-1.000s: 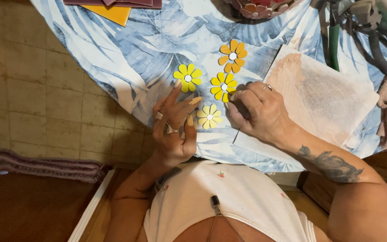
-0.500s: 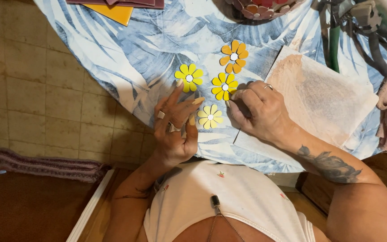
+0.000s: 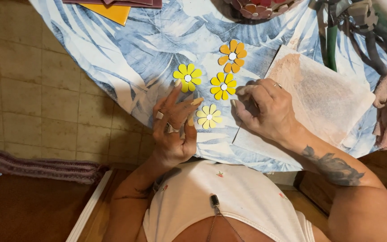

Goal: Sanding the edges of small flower-shaped mosaic tiles on a piece of sandpaper.

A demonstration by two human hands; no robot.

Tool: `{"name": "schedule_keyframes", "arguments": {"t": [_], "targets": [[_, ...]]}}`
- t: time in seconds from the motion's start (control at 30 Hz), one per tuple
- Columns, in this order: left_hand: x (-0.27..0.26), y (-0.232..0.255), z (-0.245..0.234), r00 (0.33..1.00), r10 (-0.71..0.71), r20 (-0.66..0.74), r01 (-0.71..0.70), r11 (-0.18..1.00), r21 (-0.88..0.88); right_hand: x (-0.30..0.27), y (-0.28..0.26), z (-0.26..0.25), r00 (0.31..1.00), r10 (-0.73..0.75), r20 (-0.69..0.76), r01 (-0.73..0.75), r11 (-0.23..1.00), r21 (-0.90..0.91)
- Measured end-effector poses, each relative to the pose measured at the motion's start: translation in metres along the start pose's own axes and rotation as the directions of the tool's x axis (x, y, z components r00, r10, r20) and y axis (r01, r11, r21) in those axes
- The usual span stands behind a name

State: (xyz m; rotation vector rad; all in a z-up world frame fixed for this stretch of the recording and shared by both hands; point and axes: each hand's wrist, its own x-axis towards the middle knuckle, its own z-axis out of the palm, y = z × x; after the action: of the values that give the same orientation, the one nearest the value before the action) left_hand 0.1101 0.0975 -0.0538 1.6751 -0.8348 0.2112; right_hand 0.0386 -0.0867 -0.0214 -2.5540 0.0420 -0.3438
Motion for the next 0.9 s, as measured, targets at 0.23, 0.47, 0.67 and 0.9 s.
{"name": "schedule_keyframes", "arguments": {"t": [0.23, 0.47, 0.67, 0.9], "targets": [[0.0008, 0.0005, -0.0003, 1.000, -0.008, -0.006, 0.008, 1.000, -0.011, 0.0013, 0.0013, 0.0029, 1.000, 0.012, -0.003, -0.012, 0.999, -0.044], [0.0008, -0.0001, -0.0008, 1.000, -0.008, -0.003, 0.008, 1.000, -0.004, 0.0029, 0.0023, 0.0053, 0.998, -0.037, -0.053, 0.035, 0.999, -0.036], [0.0011, -0.0006, -0.0016, 1.000, -0.005, -0.006, 0.005, 1.000, -0.010, 0.0010, 0.0050, 0.0075, 0.998, -0.045, -0.052, 0.042, 0.997, -0.061], [0.0014, -0.0004, -0.0018, 1.000, -0.005, 0.000, 0.005, 1.000, 0.000, 0.0010, 0.0037, 0.0082, 0.998, -0.050, -0.038, 0.046, 0.995, -0.090]]}}
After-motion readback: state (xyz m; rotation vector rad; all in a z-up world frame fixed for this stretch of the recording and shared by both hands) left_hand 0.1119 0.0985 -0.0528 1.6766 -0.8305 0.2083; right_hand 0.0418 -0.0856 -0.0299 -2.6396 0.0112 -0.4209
